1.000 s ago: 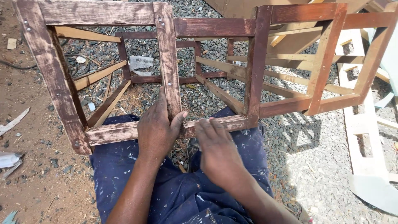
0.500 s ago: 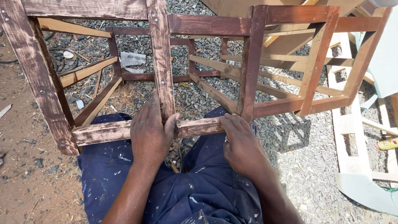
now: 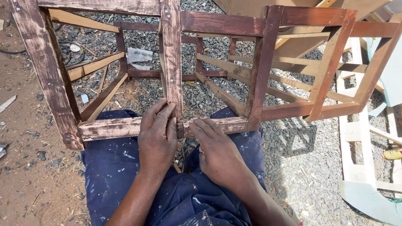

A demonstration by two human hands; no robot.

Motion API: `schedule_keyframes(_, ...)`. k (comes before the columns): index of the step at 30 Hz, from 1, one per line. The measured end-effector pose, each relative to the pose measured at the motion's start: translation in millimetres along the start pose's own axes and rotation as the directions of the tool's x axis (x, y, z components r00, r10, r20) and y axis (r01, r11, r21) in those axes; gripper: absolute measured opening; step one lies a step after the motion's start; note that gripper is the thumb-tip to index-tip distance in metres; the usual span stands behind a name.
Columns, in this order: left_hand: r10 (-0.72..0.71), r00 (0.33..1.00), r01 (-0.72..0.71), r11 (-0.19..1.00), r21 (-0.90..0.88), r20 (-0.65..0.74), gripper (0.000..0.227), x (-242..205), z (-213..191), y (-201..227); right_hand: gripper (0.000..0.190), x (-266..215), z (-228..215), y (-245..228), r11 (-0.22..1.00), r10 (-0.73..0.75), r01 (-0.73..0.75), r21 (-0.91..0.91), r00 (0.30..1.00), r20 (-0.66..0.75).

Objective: Sanding a wooden furniture frame with sandpaper to prepare it for refinishing.

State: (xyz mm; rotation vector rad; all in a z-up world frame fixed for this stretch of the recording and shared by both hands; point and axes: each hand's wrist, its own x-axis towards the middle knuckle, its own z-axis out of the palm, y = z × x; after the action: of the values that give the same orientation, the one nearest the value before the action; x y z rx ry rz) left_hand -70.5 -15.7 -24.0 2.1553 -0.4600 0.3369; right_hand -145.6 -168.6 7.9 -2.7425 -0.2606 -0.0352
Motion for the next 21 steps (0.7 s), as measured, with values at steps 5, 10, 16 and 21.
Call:
schedule_keyframes(5,-0.030,0.999,0.030,0.999,-0.022,0.014,0.031,3,-8,-1,0.075,-20,28,-12,0.958,-0.009,0.004,-0.287,1.000,-0.017)
schedule_keyframes(10,-0.017,1.000,0.017,0.998,-0.062,0.006,0.029,4,-9,2,0.076,-29,63,-19,0.934,0.047,-0.074,-0.349,0.995,-0.084)
schedule_keyframes(16,-0.004,1.000,0.005,0.997,-0.077,0.008,0.026,1,-12,-1,0.079,-26,63,-20,0.940,0.028,-0.065,-0.336,0.993,-0.116)
schedule_keyframes(21,-0.089,0.992,0.061,0.956,-0.287,-0.089,0.018,-25,-23,6,0.094,-28,14,6,0.948,0.316,-0.310,0.068,0.943,-0.107)
